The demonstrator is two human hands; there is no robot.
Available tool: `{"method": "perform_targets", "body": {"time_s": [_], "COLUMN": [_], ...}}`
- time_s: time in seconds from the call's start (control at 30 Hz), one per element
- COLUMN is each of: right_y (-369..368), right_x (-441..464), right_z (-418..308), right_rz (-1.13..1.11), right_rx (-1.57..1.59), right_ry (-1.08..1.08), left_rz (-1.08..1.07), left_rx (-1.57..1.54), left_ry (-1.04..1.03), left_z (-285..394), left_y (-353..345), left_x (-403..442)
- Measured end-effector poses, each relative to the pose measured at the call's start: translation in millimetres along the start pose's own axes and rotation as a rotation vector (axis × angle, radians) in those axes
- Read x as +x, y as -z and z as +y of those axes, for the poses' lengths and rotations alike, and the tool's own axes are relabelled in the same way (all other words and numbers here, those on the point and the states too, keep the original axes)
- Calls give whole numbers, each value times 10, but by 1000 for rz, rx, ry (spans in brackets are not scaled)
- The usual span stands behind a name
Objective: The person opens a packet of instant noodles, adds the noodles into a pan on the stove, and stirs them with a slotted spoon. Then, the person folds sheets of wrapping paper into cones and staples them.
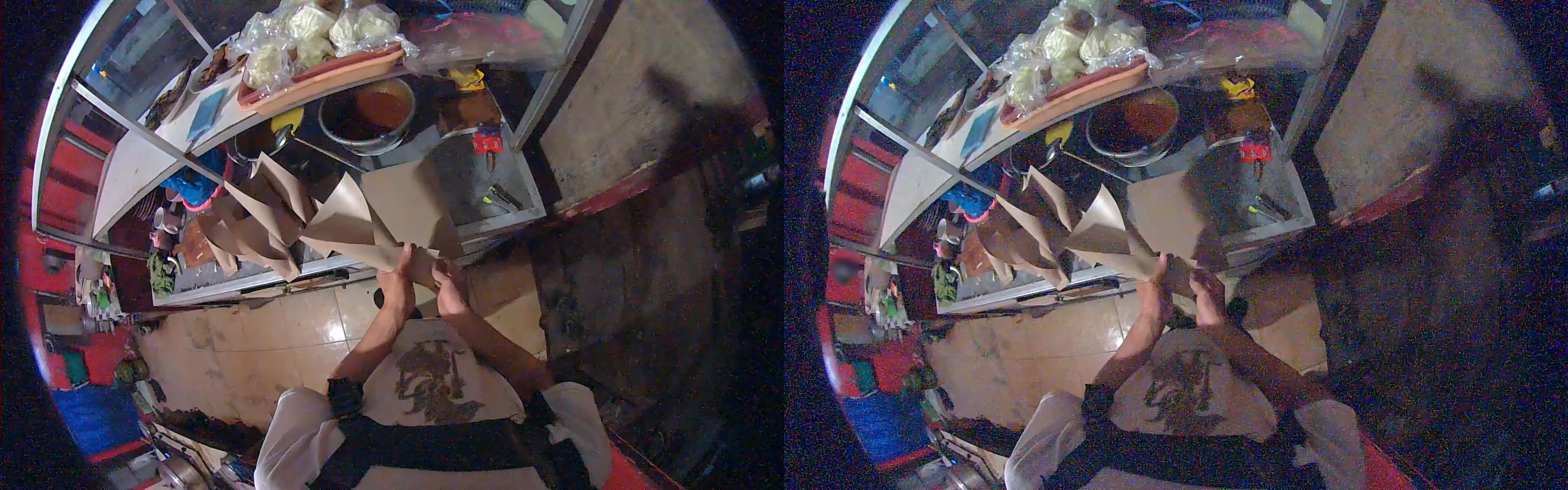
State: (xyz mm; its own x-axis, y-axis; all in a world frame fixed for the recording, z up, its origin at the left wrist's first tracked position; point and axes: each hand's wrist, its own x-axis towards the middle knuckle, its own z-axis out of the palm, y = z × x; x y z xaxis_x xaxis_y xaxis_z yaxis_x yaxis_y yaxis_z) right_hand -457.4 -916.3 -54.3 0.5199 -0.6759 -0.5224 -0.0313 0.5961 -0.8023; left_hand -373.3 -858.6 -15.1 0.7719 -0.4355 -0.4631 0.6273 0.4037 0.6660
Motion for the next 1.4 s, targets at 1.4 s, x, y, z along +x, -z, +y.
{"method": "perform_targets", "body": {"time_s": [1.4], "right_y": [76], "right_x": [523], "right_z": [-477], "right_rz": [-560], "right_rx": [-637], "right_ry": [687], "left_rz": [-12], "left_rx": [675], "left_ry": [-273], "left_z": [288], "left_y": [331], "left_x": [-94]}}
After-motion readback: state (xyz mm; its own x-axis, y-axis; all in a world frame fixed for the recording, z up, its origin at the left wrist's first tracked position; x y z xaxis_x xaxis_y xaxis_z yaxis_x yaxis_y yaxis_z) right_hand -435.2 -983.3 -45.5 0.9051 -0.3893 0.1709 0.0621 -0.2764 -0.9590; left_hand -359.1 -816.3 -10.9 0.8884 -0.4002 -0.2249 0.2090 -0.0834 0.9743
